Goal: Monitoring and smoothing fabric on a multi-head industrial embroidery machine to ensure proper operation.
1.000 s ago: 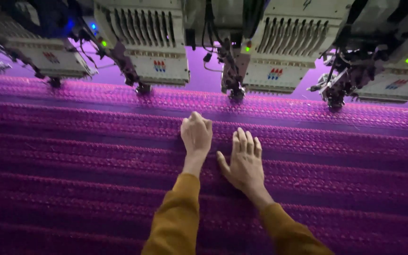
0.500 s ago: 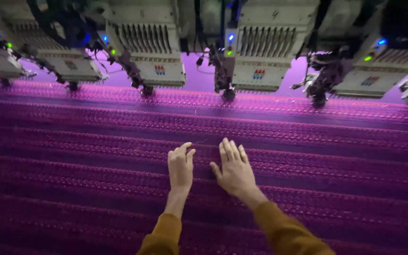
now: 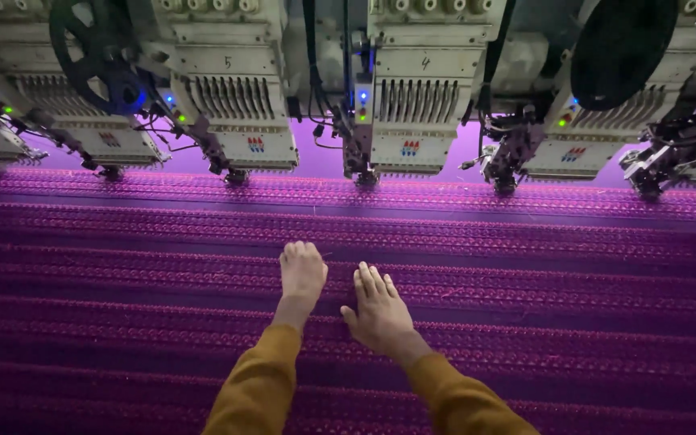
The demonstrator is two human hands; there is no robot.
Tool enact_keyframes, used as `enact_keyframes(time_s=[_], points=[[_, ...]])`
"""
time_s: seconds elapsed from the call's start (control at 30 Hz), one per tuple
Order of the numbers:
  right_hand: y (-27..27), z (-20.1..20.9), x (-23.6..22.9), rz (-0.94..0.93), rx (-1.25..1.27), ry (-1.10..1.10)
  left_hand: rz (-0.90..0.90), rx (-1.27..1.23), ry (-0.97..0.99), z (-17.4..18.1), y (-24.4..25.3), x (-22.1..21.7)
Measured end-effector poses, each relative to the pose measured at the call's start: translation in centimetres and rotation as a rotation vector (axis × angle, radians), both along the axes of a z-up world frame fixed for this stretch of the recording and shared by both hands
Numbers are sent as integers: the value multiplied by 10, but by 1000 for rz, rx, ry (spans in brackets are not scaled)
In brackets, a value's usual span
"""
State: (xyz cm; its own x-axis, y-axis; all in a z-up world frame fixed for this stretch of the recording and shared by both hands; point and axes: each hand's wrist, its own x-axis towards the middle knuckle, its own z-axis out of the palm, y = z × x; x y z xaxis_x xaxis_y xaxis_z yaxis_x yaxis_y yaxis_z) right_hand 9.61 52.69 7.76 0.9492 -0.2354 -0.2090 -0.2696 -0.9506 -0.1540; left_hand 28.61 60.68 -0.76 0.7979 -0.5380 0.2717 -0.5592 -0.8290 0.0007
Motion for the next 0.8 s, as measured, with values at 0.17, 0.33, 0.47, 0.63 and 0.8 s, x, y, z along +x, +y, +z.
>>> enact_keyframes(time_s=[0.17, 0.33, 0.47, 0.63, 0.8], points=[[5, 5, 0, 6, -7, 24, 83, -434, 276, -10, 9, 5], [5, 10, 5, -7, -15, 40, 54, -581, 407, 21, 16, -7], [4, -11, 6, -5, -30, 0, 50, -586, 379, 7, 21, -18], [4, -29, 4, 8, -21, -51, -14, -809, 318, 1, 73, -69], [20, -34, -13, 5, 42, -52, 143, -855, 528, 42, 147, -125]])
